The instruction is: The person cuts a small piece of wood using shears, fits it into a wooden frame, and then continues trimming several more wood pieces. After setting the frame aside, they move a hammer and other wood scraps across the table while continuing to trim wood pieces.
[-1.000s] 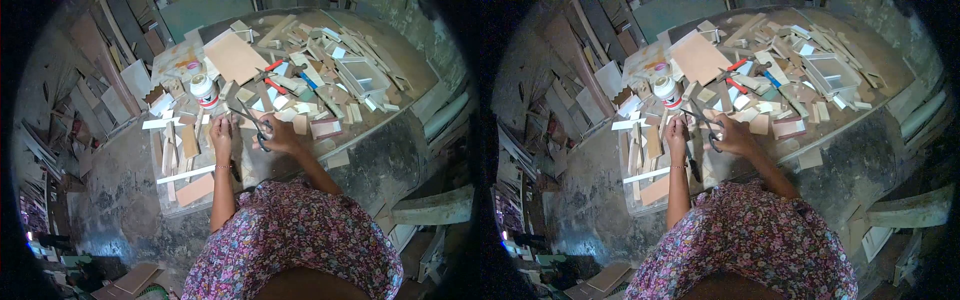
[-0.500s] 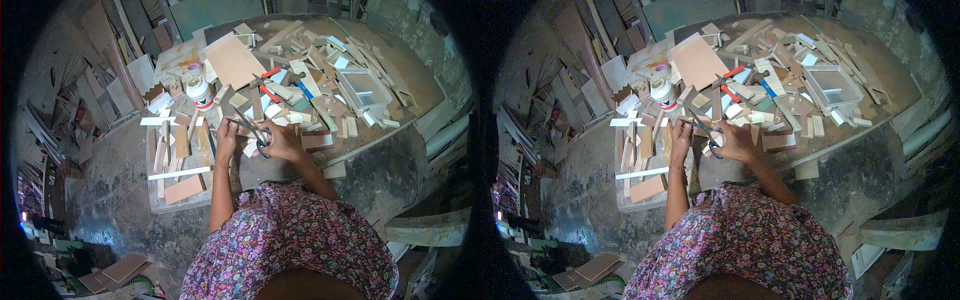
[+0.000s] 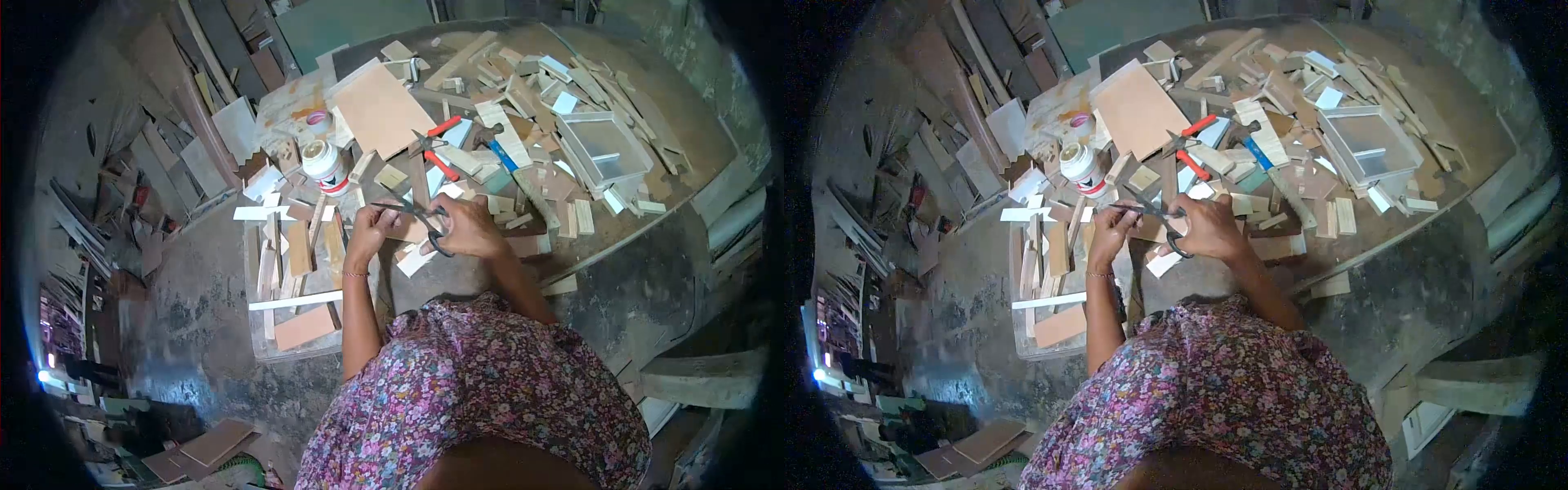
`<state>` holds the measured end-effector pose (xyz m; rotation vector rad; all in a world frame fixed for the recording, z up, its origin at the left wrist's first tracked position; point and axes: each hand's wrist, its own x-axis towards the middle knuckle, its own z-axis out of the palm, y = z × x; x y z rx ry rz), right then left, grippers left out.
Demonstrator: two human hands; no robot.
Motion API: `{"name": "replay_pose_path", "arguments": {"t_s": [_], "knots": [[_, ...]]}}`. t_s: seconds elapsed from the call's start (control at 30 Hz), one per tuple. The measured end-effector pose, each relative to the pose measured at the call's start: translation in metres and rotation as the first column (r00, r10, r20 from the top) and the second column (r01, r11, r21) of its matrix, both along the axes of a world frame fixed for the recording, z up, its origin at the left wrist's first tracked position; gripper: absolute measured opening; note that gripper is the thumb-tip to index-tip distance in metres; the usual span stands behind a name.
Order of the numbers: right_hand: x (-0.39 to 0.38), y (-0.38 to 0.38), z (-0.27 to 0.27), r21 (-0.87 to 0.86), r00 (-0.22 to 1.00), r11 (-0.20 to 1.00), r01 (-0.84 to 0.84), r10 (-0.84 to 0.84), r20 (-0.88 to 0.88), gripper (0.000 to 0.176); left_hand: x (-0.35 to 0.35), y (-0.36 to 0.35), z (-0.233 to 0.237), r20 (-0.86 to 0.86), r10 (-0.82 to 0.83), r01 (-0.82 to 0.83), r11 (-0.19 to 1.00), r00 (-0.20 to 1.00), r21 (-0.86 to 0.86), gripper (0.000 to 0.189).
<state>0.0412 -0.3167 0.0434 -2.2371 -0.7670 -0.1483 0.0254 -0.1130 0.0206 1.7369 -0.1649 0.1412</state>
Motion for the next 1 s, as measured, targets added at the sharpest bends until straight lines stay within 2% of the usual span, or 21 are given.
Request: {"name": "replay_pose_path", "arguments": {"t_s": [0.1,0.2,0.27,0.4,0.5,0.57,0.77,0.87,1.0], "knots": [[0.004,-0.002,0.003,-0.044,1.000,0.999,0.009,-0.008,0.005,0.065,0.006,0.003,0.005,-0.032,-0.070,0.071,0.997,0.997,0.032,0.014],[0.002,-0.002,-0.001,-0.085,0.998,0.996,0.037,-0.032,0.051,0.067,0.003,-0.002,0.014,-0.158,-0.061,0.061,0.998,0.986,-0.004,0.017],[0.003,0.000,-0.008,-0.048,0.992,0.998,0.051,-0.045,0.121,0.068,0.003,-0.001,0.010,-0.146,-0.064,0.066,0.998,0.987,0.008,0.018],[0.004,-0.001,-0.009,-0.076,0.995,0.996,0.047,-0.040,0.095,0.065,0.007,0.006,-0.003,-0.175,-0.098,0.100,0.995,0.980,0.006,0.018],[0.005,0.001,-0.012,-0.081,0.995,0.996,0.039,-0.031,0.092,0.062,0.007,0.009,-0.002,-0.181,-0.155,0.142,0.986,0.971,-0.084,0.017],[0.005,0.002,-0.014,-0.107,0.993,0.992,0.064,-0.053,0.101,0.060,0.010,0.014,-0.005,-0.190,-0.181,0.169,0.983,0.965,-0.076,0.017],[0.011,0.003,-0.025,0.036,1.000,0.999,0.020,-0.019,-0.020,0.059,0.013,0.012,-0.007,-0.184,-0.163,0.156,0.986,0.969,-0.054,0.017],[0.009,0.004,-0.015,-0.082,0.999,0.996,0.039,-0.036,0.030,0.062,0.014,0.011,-0.005,-0.178,-0.175,0.160,0.983,0.968,-0.094,0.017],[0.012,0.003,-0.021,-0.023,0.998,1.000,-0.005,0.003,-0.067,0.065,0.013,0.015,-0.004,-0.202,-0.202,0.183,0.977,0.958,-0.109,0.016]]}}
